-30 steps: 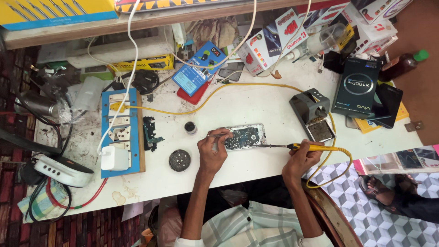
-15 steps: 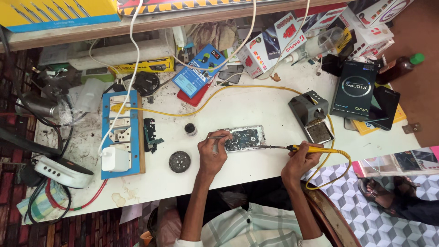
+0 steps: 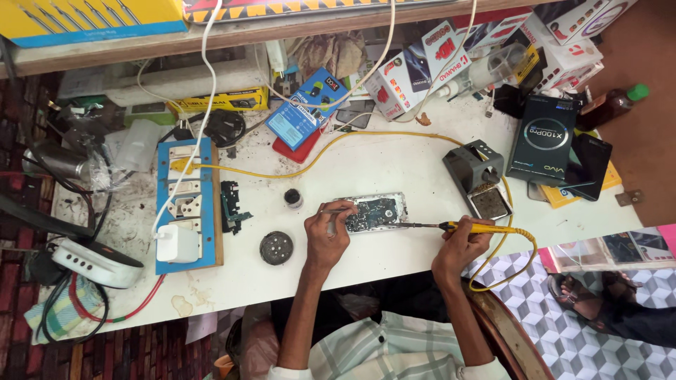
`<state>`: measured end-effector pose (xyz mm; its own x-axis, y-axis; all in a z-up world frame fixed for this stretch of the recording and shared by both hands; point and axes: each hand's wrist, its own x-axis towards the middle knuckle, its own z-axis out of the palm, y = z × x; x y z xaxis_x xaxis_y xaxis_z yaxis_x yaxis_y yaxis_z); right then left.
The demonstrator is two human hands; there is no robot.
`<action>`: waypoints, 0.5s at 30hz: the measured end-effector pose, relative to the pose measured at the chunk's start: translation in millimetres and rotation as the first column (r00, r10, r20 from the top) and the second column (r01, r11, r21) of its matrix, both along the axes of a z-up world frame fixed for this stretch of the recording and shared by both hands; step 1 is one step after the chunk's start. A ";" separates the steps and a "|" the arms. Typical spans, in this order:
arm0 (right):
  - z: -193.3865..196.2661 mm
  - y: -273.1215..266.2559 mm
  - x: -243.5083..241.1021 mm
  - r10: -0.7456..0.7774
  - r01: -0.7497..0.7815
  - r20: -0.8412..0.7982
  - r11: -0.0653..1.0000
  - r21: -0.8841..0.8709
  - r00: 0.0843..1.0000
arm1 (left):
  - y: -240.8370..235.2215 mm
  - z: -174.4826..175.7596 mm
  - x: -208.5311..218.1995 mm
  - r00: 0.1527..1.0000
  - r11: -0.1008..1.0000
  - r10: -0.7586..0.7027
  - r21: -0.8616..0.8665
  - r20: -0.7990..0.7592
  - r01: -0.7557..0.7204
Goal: The person uses a soldering iron to work on a small circuit board placed on a white workbench. They hold the board steady with one hand while applying the soldering iron with the other, focusing on specific points on the board.
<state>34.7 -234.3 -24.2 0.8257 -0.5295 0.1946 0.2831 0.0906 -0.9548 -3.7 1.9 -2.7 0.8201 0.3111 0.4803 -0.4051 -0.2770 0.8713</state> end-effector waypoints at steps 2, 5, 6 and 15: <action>-0.8 0.4 1.6 0.005 -0.006 -0.028 1.000 -0.010 1.000 | 0.2 0.1 2.2 0.999 1.000 0.007 0.029 0.037 -0.009; -3.6 -0.5 3.4 -0.040 0.040 -0.102 0.999 -0.001 0.994 | -0.5 0.2 0.9 1.000 1.000 0.011 0.013 0.021 -0.011; -4.3 -2.1 2.9 -0.037 0.039 -0.101 0.999 0.023 0.994 | -0.5 0.3 -0.3 0.999 0.999 0.026 0.034 0.021 -0.026; -1.1 -11.5 15.0 0.005 0.013 -0.139 0.992 0.125 0.990 | 0.9 3.2 -1.1 0.998 0.999 0.004 -0.050 -0.060 -0.007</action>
